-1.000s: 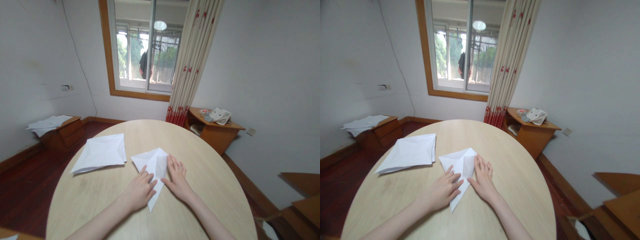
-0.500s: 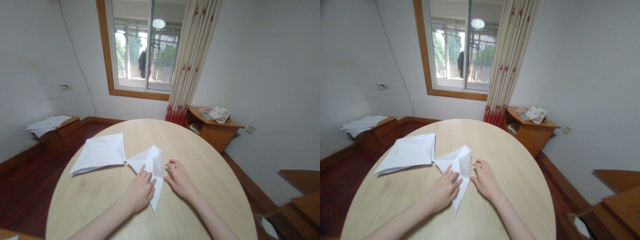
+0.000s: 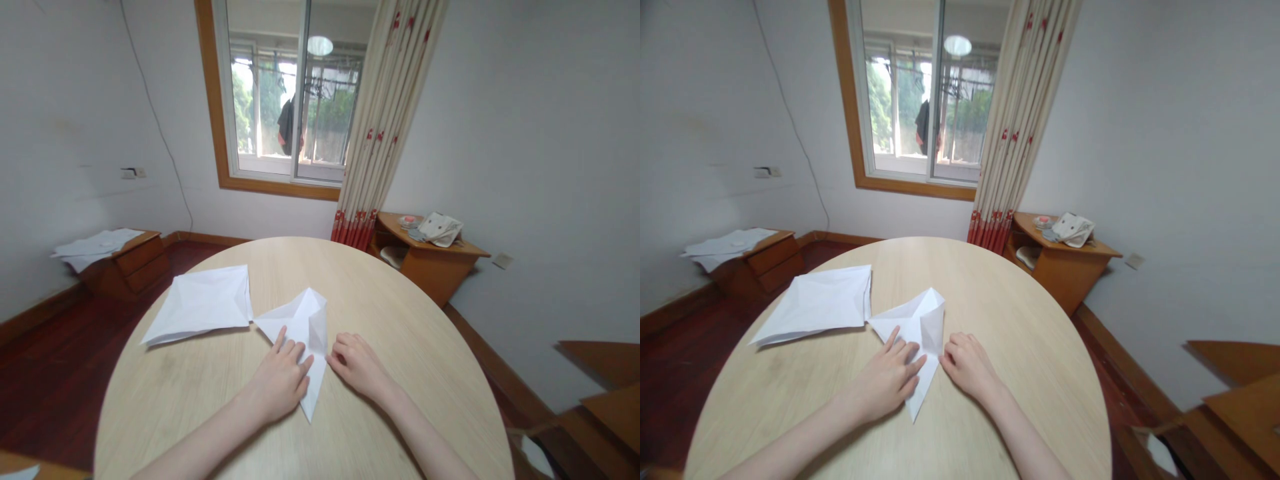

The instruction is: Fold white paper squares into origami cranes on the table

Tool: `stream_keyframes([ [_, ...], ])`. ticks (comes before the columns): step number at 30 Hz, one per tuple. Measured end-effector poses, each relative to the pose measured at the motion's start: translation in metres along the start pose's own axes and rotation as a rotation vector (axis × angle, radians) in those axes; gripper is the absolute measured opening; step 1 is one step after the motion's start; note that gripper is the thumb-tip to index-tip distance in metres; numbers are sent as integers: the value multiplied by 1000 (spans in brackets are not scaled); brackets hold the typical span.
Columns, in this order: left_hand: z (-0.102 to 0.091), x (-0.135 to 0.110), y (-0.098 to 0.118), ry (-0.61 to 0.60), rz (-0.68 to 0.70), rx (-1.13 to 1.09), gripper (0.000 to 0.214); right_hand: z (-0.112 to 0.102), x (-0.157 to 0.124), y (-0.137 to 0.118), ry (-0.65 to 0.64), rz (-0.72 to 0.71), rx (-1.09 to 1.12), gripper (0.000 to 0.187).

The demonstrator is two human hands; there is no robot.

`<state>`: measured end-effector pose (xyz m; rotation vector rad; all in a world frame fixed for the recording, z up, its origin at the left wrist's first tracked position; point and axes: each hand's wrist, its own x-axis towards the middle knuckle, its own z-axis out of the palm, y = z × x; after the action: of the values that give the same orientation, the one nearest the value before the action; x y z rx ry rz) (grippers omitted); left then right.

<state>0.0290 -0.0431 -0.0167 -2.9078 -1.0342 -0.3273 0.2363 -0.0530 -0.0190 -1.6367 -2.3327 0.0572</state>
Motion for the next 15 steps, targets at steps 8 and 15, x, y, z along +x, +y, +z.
stream_keyframes([
  [8, -3, 0, -1, -12, -1, -25, 32, 0, -1, -7, -57, -41, 56, 17],
  [15, -4, 0, -1, -20, -1, -19, 30, -1, -3, -14, -104, -96, 119, 19],
])
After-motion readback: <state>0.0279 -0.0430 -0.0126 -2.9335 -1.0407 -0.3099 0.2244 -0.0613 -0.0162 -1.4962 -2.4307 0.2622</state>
